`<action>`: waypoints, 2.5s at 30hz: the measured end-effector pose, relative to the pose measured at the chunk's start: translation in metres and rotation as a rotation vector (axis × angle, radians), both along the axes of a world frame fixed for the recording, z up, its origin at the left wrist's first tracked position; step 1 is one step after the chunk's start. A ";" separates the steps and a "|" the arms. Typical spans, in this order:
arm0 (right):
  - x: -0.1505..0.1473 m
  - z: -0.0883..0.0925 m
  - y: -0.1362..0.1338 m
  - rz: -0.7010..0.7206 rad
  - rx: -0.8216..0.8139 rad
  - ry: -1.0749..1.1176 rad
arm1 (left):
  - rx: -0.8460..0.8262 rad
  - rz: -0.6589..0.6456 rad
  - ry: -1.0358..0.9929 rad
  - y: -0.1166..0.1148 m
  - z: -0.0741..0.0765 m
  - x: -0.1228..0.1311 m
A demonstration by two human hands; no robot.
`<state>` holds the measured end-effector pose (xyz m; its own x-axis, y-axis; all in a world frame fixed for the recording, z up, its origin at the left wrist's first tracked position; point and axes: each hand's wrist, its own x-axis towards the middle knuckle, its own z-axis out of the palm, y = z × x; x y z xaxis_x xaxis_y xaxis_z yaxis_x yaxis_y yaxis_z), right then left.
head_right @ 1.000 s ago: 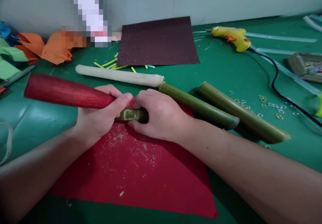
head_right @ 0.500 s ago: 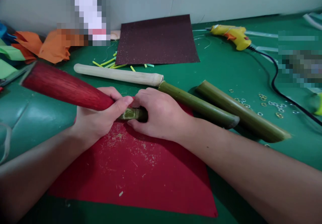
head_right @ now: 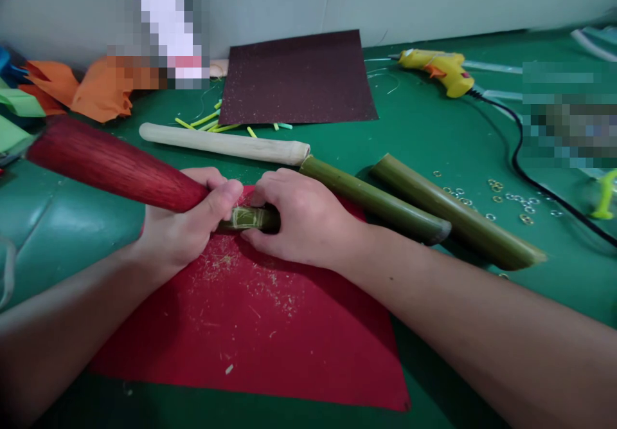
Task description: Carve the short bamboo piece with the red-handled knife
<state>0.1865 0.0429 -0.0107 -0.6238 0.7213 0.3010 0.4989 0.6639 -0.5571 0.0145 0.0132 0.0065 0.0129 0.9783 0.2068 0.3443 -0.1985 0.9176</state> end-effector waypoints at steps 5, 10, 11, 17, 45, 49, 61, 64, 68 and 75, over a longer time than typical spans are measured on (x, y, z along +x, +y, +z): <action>-0.001 0.000 0.000 -0.001 0.032 -0.006 | 0.013 -0.007 0.068 0.001 -0.002 0.002; -0.001 0.000 0.001 0.010 0.017 -0.029 | 0.085 0.079 0.171 0.005 -0.005 -0.002; -0.001 0.001 0.001 0.016 0.018 -0.032 | 0.096 0.065 0.189 0.005 -0.005 -0.003; 0.001 -0.001 0.000 0.010 0.000 -0.007 | 0.024 0.009 0.024 0.003 -0.002 -0.002; -0.001 0.001 0.000 0.006 -0.011 -0.026 | -0.036 0.042 -0.061 0.005 -0.001 0.000; -0.001 0.000 0.001 0.012 -0.002 -0.002 | -0.062 -0.011 -0.059 0.002 0.000 -0.001; 0.000 -0.002 0.002 0.004 0.054 -0.001 | -0.016 0.048 -0.014 0.004 -0.008 -0.002; -0.001 -0.001 0.002 -0.002 0.037 -0.010 | 0.020 0.094 0.009 0.004 -0.008 -0.001; -0.001 0.000 0.002 0.016 0.038 -0.027 | 0.043 0.073 0.070 0.005 -0.004 -0.001; 0.000 0.000 0.001 -0.001 0.011 -0.011 | -0.007 0.029 -0.020 0.003 -0.002 -0.001</action>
